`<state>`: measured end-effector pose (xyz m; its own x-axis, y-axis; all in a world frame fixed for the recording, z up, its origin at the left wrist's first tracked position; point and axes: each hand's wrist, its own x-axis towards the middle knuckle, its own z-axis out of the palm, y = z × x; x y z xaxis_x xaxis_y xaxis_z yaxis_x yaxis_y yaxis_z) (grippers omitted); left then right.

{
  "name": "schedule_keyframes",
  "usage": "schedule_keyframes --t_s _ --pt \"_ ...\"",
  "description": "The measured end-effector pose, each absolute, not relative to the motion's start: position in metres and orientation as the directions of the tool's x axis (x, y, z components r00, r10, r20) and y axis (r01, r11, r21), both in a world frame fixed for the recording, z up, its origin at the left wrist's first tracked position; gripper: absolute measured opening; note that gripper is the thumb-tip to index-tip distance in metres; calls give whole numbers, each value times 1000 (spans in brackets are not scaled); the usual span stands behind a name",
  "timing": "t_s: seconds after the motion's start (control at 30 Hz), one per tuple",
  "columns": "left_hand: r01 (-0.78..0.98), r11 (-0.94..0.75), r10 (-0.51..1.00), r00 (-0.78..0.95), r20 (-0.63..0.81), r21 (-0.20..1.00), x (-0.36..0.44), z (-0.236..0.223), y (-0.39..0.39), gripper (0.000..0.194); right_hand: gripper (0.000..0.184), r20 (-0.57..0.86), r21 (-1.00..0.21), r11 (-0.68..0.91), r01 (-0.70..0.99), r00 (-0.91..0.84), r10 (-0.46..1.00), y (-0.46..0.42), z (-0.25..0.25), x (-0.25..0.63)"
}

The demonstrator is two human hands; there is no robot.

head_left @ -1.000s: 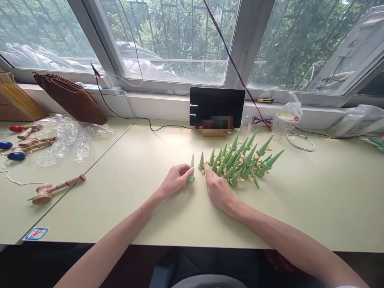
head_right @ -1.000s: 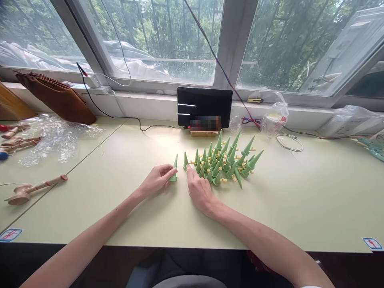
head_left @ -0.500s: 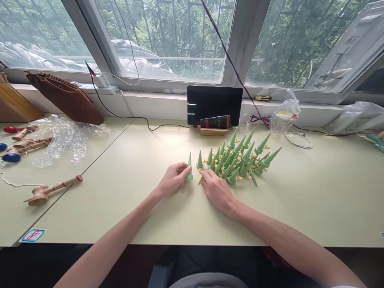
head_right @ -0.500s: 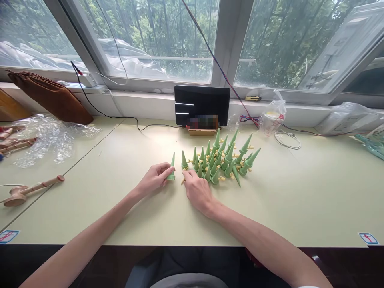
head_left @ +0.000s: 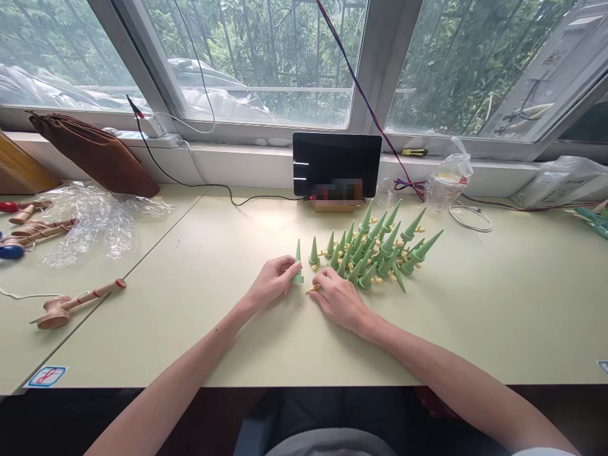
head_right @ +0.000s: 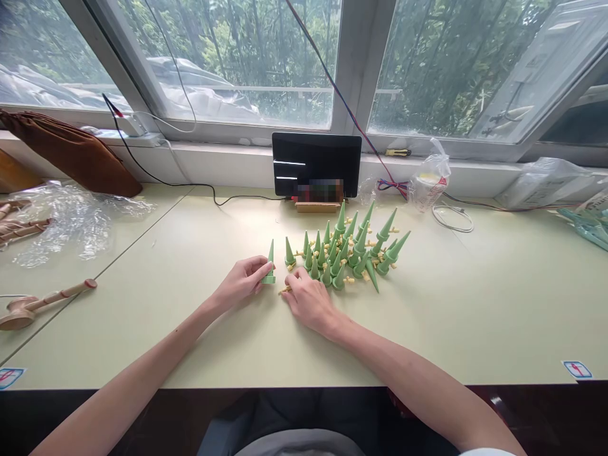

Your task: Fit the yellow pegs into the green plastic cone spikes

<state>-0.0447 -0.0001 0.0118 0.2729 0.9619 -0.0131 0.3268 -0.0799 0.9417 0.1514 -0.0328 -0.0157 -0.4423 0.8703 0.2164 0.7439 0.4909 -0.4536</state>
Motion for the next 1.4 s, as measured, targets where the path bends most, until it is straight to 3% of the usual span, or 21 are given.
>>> schedule_keyframes --t_s 0.2,0.53,0.93,1.4 --pt "338 -86 962 271 -9 937 -45 13 0 34 9 177 -469 462 753 -433 884 -32 -12 151" --pt "356 -87 960 279 -17 930 -44 14 -1 32 15 239 -540 493 681 -438 867 -30 -20 151" --pt "343 -85 939 342 -40 936 -43 18 -5 34 21 500 -651 613 447 -355 790 -28 -28 149" --pt "302 -126 905 426 -15 945 -43 17 -6 31 16 485 -670 607 427 -367 793 -27 -30 150"
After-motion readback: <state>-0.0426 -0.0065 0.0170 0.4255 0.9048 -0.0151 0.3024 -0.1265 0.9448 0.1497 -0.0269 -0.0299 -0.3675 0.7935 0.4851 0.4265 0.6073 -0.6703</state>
